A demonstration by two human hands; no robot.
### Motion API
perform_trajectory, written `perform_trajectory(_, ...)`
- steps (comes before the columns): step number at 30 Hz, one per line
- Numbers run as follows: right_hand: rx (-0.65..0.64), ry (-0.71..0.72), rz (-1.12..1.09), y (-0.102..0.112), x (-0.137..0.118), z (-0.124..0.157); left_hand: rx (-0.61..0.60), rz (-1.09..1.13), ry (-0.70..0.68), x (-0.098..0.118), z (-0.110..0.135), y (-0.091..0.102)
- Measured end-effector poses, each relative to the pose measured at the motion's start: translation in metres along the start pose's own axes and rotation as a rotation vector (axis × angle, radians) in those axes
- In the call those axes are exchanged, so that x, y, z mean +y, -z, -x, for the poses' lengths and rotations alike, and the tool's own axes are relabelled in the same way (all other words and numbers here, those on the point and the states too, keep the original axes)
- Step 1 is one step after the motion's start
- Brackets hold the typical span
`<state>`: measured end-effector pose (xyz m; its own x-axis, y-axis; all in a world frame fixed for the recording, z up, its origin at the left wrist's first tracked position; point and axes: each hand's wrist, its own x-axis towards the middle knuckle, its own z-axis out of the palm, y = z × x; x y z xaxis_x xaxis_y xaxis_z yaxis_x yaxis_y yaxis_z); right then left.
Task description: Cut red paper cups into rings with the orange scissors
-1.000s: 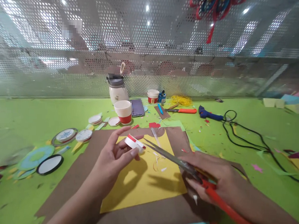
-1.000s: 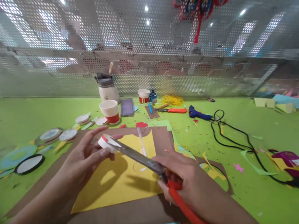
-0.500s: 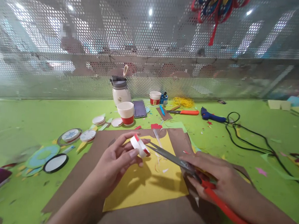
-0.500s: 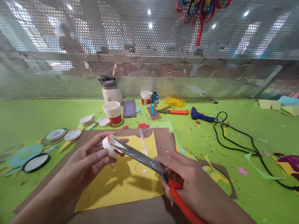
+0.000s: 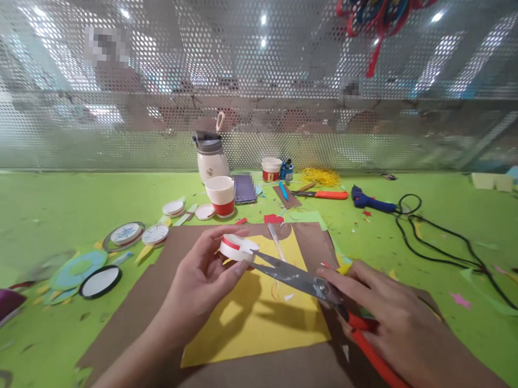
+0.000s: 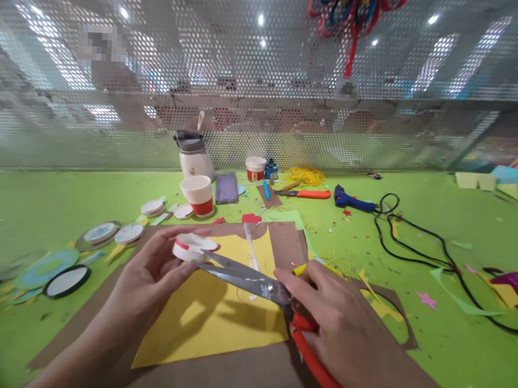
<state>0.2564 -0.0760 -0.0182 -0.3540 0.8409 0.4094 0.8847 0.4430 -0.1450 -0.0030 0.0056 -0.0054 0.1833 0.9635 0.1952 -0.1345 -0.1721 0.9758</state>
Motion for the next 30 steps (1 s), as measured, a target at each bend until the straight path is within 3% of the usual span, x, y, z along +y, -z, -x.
perform_trajectory(12,-0.016,-0.069,-0.057,0.002,0.001,-0.001,0.083,-0.001,0.087,0.005,0.001,-0.006)
perform_trajectory(18,-0.009,-0.016,-0.005,0.002,0.001,-0.002,0.039,-0.004,0.071,0.002,0.000,-0.003)
perform_trajectory(23,-0.033,-0.023,-0.058,0.006,0.011,-0.002,-0.054,0.004,0.102,0.000,0.000,0.000)
perform_trajectory(30,-0.133,-0.109,-0.245,0.010,0.017,-0.002,-0.265,0.216,0.188,0.001,0.004,0.002)
